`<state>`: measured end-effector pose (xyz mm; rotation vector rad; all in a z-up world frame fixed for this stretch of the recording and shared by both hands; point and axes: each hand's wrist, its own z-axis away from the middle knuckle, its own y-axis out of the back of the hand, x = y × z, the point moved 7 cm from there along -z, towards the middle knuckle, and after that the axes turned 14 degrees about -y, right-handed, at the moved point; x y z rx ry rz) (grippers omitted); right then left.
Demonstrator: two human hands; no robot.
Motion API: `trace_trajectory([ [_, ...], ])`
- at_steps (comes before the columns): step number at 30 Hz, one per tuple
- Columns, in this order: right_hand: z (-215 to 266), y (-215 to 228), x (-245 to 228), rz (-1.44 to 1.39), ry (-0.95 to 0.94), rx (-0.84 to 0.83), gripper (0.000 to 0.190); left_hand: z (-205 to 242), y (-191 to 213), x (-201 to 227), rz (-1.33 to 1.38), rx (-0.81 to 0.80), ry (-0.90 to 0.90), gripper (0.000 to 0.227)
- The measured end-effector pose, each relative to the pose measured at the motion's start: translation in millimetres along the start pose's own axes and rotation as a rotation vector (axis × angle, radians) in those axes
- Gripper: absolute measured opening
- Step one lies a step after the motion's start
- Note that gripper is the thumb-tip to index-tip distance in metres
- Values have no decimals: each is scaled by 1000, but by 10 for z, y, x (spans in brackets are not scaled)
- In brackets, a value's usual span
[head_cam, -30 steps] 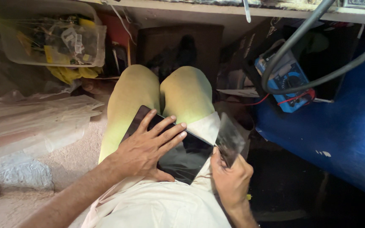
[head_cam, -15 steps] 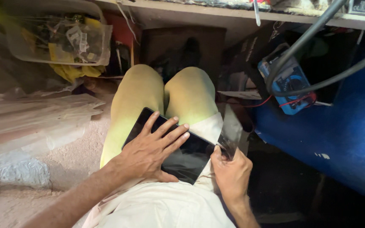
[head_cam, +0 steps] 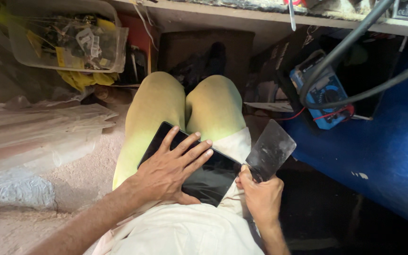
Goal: The person applies a screen protector to a tablet. They use a plastic card to smooth the surface, spray liquid from a yellow bottle, and wipe the screen with their fingers.
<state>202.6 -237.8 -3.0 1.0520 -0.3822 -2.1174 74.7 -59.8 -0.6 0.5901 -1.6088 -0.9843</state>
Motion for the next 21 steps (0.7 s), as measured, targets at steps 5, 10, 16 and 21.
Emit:
trace_trajectory([
  [5,-31,1,58,-46,-69,-42,18,-1,-15,-3,2,1,-5,121],
  [10,-18,-21,87,-113,-89,-98,17,-10,-2,-17,21,3,6,121],
  [16,-47,-30,175,-66,-194,-134,26,-6,15,1,6,-28,2,120],
  [21,-84,-12,210,-54,-240,-158,27,-24,43,-3,13,-20,-14,120],
])
